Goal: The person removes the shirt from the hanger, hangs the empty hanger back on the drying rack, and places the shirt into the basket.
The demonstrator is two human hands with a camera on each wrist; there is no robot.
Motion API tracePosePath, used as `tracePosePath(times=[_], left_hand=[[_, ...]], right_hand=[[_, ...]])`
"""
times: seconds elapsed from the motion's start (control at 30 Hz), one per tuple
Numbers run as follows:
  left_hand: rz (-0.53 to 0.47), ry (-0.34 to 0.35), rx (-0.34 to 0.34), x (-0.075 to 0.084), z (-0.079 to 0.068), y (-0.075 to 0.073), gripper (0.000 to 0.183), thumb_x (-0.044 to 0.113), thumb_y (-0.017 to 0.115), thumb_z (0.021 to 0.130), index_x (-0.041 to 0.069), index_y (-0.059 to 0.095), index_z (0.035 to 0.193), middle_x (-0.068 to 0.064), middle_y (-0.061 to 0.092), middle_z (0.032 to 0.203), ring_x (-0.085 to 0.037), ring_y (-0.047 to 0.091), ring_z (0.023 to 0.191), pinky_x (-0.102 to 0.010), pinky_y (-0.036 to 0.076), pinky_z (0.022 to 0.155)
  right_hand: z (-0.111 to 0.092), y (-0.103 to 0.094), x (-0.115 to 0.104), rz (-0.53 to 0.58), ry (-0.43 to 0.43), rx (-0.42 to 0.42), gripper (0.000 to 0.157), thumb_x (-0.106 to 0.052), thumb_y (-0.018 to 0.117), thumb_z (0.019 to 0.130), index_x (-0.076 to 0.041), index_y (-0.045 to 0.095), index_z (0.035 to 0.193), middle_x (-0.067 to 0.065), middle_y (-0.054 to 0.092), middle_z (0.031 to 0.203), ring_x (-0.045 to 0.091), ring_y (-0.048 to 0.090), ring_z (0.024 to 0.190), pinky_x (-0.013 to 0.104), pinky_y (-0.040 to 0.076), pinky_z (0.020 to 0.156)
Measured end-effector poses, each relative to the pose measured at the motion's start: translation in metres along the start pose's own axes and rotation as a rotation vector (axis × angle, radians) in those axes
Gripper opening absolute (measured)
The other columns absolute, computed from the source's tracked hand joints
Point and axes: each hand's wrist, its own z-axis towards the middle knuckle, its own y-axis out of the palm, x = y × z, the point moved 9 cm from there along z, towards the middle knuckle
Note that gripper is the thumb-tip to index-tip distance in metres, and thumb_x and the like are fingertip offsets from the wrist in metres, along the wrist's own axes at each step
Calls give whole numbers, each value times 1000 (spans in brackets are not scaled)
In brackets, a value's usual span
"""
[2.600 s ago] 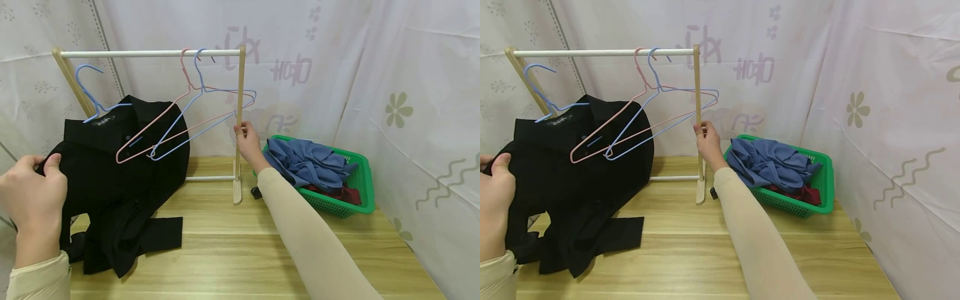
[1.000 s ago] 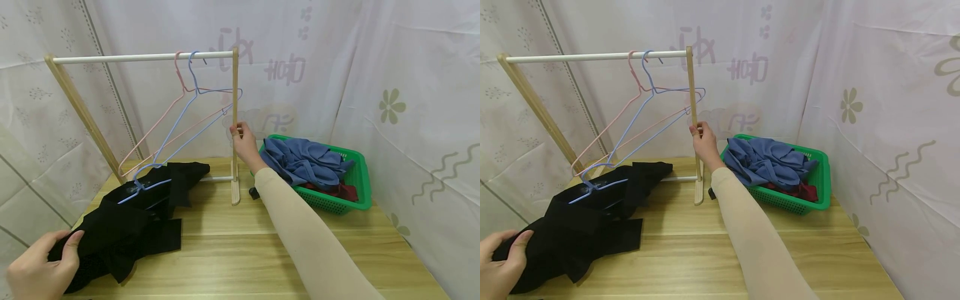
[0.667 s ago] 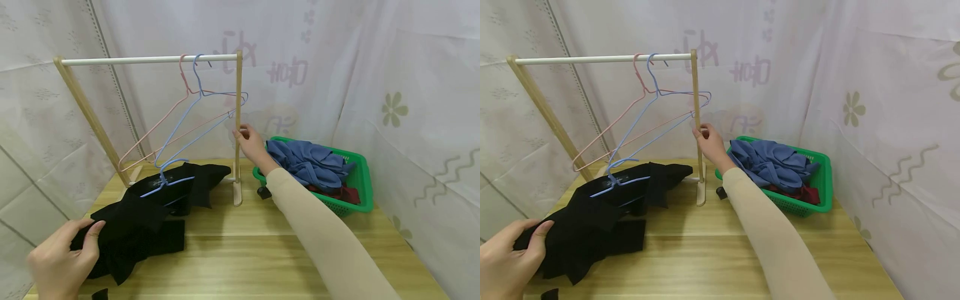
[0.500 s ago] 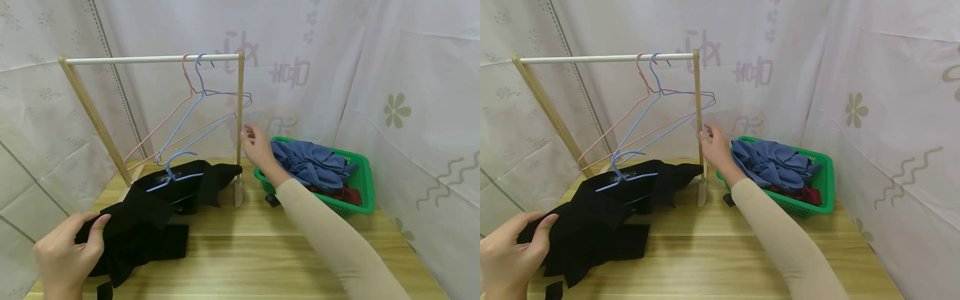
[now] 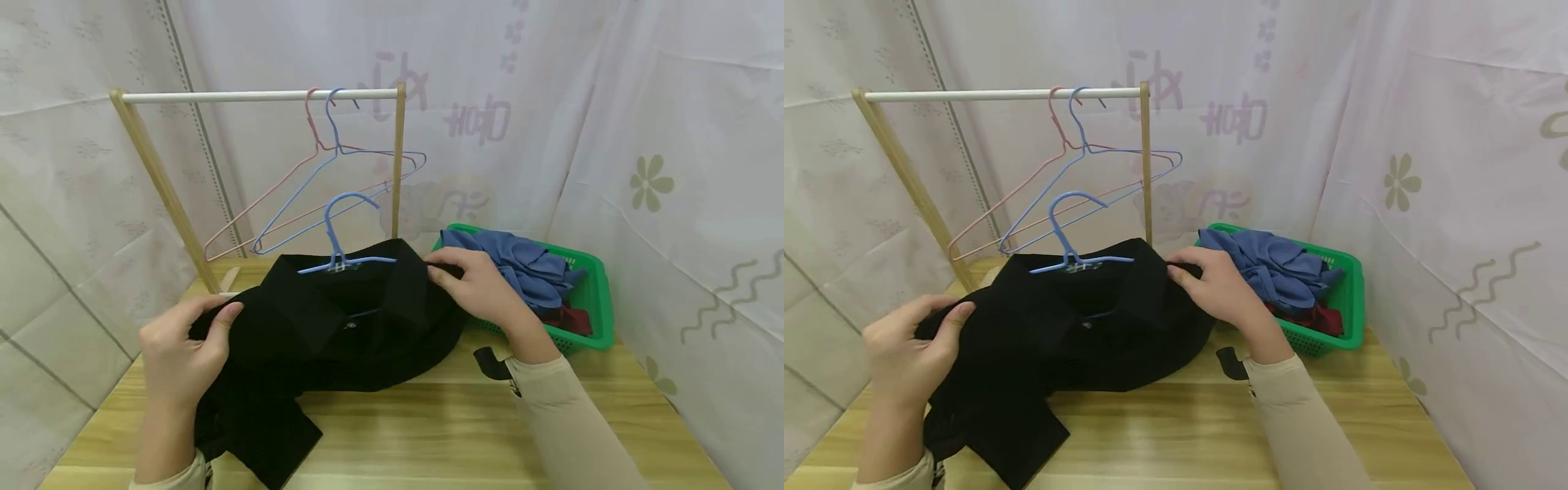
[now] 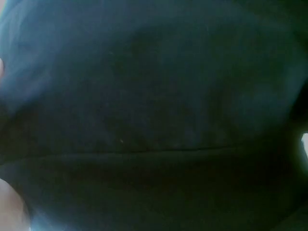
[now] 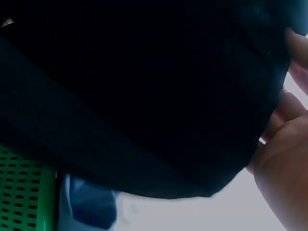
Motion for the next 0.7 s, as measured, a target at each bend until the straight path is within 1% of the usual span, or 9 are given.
tracePosePath(times=[0.1,0.17,0.23,0.27,0.37,0.43,0.47,0.57,0.7], left_hand=[[-50,-6,-50,-1,6,31,13,6,85,88,-3,77,83,-15,76,74,-16,64,64,-12,46,71],[-96,-19,-73,0,11,50,9,-4,86,82,-2,77,83,-15,75,75,-19,63,63,-15,47,68],[-141,-34,-81,3,15,66,10,-7,86,81,-1,78,83,-14,76,76,-22,65,64,-15,47,69],[-163,-39,-86,5,17,73,10,-6,86,81,-1,78,84,-14,77,76,-24,66,65,-15,47,70],[-215,-59,-96,13,21,91,7,-3,86,84,0,80,87,-14,79,81,-27,71,70,-13,50,74],[-242,-83,-116,18,23,100,5,1,86,87,1,81,89,-13,80,83,-27,73,72,-13,50,75],[-254,-90,-120,21,25,104,5,2,85,88,1,81,89,-13,80,84,-27,74,73,-13,50,76],[-275,-89,-114,30,35,110,6,5,86,88,1,81,89,-13,80,84,-27,74,75,-14,50,77],[-278,-46,-93,40,52,108,9,6,85,89,-1,79,88,-15,79,83,-28,72,75,-16,50,78]], right_hand=[[-13,-21,18,-6,81,120,23,-17,65,107,-10,76,126,13,74,130,32,68,120,54,55,99],[-23,-35,25,-13,112,204,23,-19,66,107,-11,77,126,13,74,130,33,67,121,51,55,98],[-32,-50,29,-23,126,302,23,-21,68,106,-13,78,125,13,75,129,30,68,120,41,55,97],[-37,-59,30,-31,136,350,23,-22,69,105,-14,79,124,12,76,129,25,68,122,34,54,98],[-48,-82,30,-14,135,477,20,-21,74,102,-14,82,119,6,79,120,8,69,111,17,51,92],[-56,-96,28,-5,128,544,19,-19,76,100,-12,83,116,-8,79,112,-2,68,104,11,49,89],[-59,-103,25,3,119,573,17,-16,77,99,-11,84,114,-11,79,109,-5,67,102,11,50,89],[-67,-122,17,7,112,652,15,-11,79,97,-6,84,110,-30,72,99,-9,67,96,11,49,87],[-73,-139,1,23,78,724,13,-4,80,94,-1,83,106,-35,70,95,-7,67,95,11,49,87]])
